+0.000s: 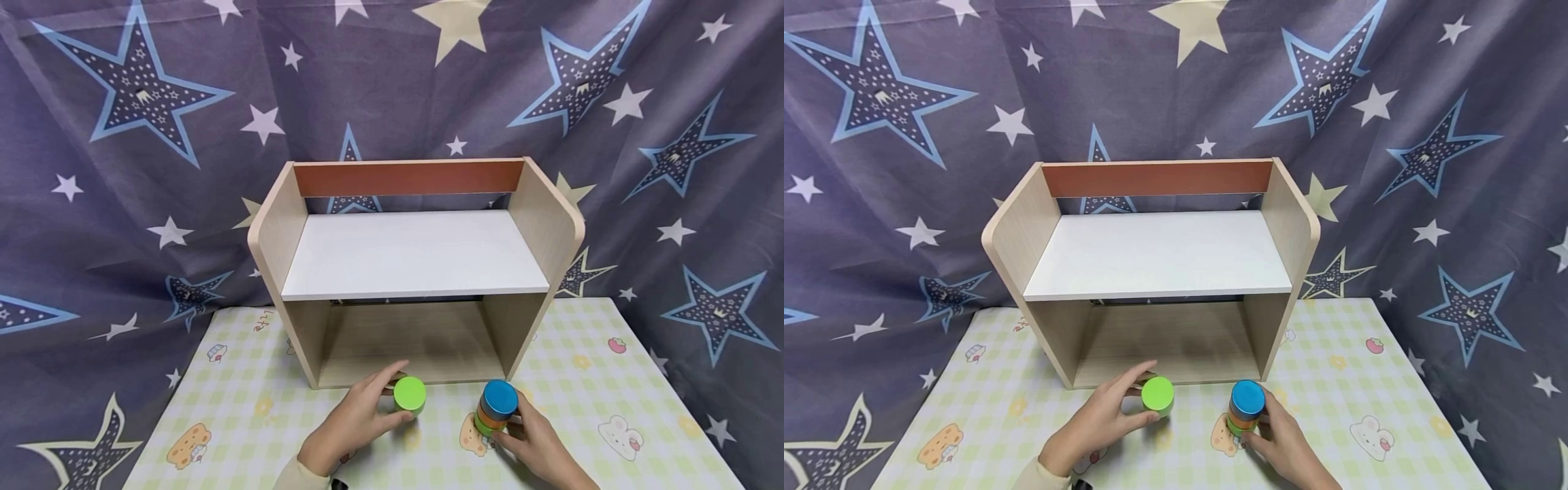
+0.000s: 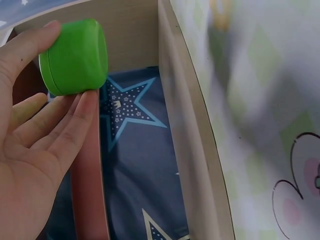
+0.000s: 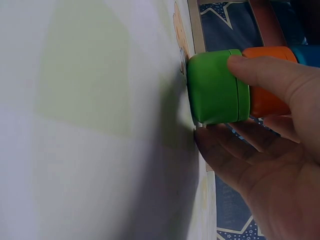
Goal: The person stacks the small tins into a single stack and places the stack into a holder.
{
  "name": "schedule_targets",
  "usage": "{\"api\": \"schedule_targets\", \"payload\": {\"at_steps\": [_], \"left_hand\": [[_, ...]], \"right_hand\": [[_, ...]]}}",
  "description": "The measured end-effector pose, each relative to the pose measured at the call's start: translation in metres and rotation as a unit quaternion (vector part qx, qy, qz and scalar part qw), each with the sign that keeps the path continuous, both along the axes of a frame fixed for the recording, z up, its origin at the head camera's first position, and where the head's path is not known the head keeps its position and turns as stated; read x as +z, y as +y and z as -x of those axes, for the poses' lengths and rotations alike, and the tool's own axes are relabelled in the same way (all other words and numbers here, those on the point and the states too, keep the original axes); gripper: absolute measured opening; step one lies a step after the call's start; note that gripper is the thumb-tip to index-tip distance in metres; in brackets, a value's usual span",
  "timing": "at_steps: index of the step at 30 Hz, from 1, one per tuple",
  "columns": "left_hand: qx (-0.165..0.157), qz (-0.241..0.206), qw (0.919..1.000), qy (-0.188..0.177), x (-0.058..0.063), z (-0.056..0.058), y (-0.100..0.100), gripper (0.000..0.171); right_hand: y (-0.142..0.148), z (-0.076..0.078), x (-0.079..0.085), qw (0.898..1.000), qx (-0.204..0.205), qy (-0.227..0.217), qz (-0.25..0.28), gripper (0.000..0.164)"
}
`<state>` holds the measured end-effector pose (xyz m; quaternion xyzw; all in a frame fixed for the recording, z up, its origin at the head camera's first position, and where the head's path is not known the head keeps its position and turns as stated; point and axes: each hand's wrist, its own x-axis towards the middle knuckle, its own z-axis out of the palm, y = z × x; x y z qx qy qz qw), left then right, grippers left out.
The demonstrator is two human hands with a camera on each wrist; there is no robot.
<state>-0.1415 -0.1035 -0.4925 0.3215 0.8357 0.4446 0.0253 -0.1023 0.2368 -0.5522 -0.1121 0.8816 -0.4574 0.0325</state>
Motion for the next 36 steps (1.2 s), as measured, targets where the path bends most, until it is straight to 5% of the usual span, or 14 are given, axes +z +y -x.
{"api": "schedule_targets", "payload": {"at_steps": [36], "left_hand": [[-0.031,-0.011,0.9982,0.051,0.03,0.02,0.037,0.081]], "right_hand": [[0.0,0.001,0.0,1.0,-0.009,-0.005,-0.002,0.076]]}}
